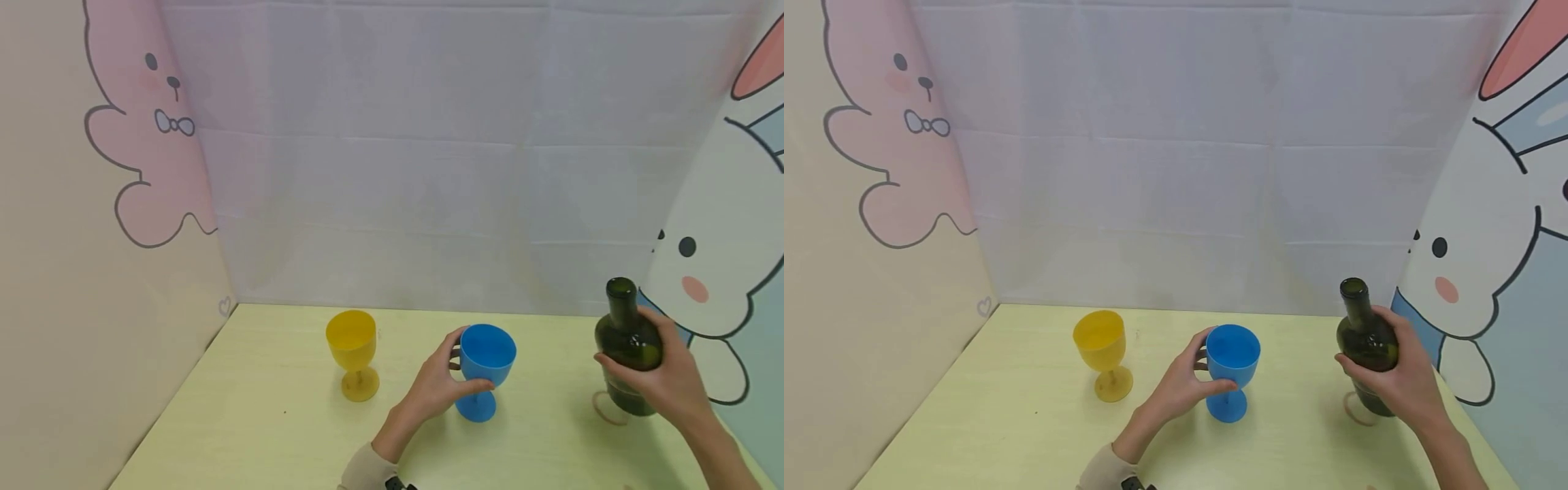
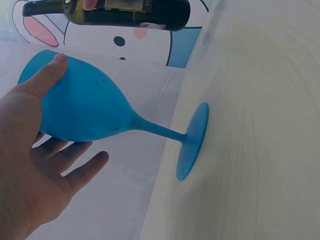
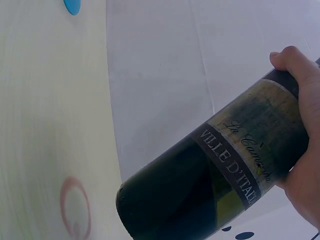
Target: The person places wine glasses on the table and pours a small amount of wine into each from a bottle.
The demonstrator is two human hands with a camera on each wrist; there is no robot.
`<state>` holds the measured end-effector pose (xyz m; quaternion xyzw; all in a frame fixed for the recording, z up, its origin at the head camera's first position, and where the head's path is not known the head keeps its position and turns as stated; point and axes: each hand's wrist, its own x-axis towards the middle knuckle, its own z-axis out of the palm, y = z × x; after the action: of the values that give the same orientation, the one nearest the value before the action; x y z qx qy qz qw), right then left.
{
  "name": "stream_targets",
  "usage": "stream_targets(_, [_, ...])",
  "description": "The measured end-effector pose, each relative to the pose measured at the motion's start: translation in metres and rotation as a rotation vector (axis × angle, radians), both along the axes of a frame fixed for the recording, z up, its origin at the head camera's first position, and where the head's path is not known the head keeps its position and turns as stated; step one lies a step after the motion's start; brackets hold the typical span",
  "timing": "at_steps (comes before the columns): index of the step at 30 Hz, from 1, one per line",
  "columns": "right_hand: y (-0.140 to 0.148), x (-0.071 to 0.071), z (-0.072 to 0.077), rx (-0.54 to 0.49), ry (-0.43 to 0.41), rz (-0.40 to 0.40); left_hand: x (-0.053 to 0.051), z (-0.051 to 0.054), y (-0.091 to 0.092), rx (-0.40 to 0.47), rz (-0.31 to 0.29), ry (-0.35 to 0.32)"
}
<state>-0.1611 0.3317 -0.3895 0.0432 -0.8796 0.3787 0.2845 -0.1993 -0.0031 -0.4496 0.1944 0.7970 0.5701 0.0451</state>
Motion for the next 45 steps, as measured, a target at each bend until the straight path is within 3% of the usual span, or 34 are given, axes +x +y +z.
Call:
stream_targets(7, [-0.009,-0.004,0.006,0.053,0.194,0.174,0.000,0.000,0.001,0.015,-0.010,0.003])
stream_targets(11, [-0.011,-0.005,0.007,0.155,0.247,0.189,0.000,0.000,0.000,0.008,-0.014,0.010])
stream_targets(19, [-0.015,-0.007,0.013,0.363,0.274,0.178,0.000,0.001,-0.001,-0.012,-0.003,0.014])
stream_targets(31, [-0.024,-0.012,0.014,0.586,0.336,0.161,-0.002,0.001,0.000,-0.020,0.016,-0.005])
stream_targets(45, [-0.025,-0.011,0.019,0.770,0.280,0.167,-0.001,0.002,-0.001,-0.019,0.006,0.000])
